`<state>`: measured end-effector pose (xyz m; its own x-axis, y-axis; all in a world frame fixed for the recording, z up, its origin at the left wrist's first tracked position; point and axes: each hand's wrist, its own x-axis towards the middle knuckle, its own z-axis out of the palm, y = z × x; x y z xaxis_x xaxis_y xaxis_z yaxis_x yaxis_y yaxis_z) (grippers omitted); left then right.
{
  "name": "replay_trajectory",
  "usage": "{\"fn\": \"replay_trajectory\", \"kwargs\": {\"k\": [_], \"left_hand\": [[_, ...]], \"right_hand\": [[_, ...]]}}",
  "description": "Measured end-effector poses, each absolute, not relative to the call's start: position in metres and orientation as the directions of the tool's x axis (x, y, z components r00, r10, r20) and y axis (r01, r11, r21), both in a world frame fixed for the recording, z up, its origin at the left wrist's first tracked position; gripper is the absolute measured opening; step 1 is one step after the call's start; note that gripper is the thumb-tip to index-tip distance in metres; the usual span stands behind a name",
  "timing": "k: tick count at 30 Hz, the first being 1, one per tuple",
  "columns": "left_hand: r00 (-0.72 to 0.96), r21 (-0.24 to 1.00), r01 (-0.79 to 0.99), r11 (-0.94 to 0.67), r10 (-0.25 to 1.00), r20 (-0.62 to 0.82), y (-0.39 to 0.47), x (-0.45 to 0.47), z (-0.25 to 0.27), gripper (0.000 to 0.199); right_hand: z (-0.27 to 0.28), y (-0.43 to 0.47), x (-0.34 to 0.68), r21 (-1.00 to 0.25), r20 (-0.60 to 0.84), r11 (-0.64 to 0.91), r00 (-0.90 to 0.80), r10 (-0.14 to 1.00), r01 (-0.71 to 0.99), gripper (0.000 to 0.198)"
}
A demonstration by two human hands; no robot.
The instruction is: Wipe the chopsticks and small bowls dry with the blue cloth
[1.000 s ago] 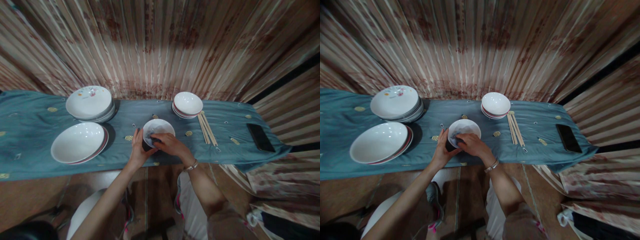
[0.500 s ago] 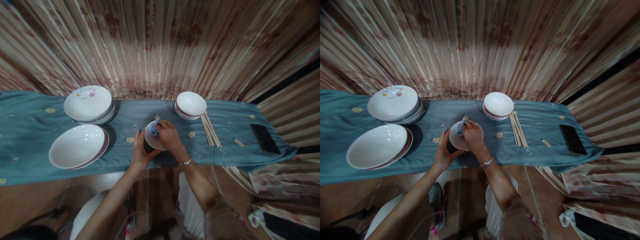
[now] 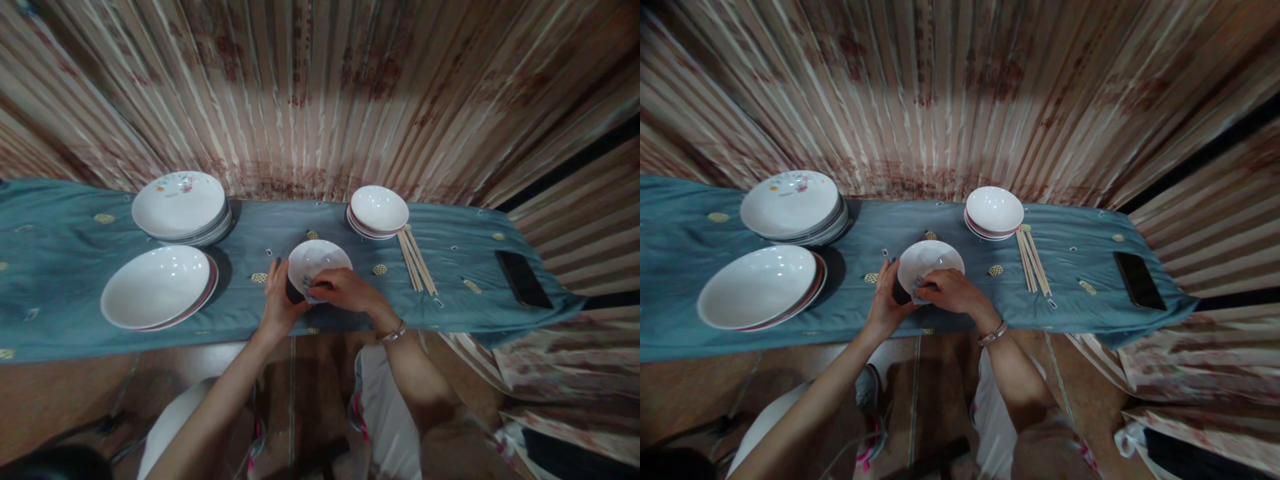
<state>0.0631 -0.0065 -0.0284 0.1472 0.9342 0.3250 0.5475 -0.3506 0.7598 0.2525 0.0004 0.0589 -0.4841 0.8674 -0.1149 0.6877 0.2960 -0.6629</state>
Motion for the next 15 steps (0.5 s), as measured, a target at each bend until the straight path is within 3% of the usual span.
{"fn": "replay_trajectory", "kwargs": {"k": [4, 8, 11, 15], "left_hand": [[0.148, 0.759, 0.554, -0.342, 0.938, 0.314, -0.006, 0.062, -0.029, 0.095], [0.124, 0.764, 0.541, -0.351, 0.932, 0.340, -0.003, 0.063, -0.029, 0.097], [0.122, 0.767, 0.533, -0.358, 0.929, 0.349, -0.002, 0.064, -0.030, 0.097], [0.095, 0.778, 0.545, -0.313, 0.945, 0.314, -0.002, 0.066, -0.028, 0.099]], "right_hand": [[0.059, -0.003, 0.267, -0.827, -0.114, 0.176, -0.466, 0.877, 0.534, 0.019], [0.062, -0.004, 0.300, -0.921, -0.142, 0.014, -0.370, 0.918, 0.389, 0.040], [0.062, -0.004, 0.327, -0.901, -0.106, -0.036, -0.139, 0.985, 0.431, 0.047], [0.054, -0.003, 0.337, -0.740, -0.065, -0.054, 0.008, 0.998, 0.670, 0.051]]}}
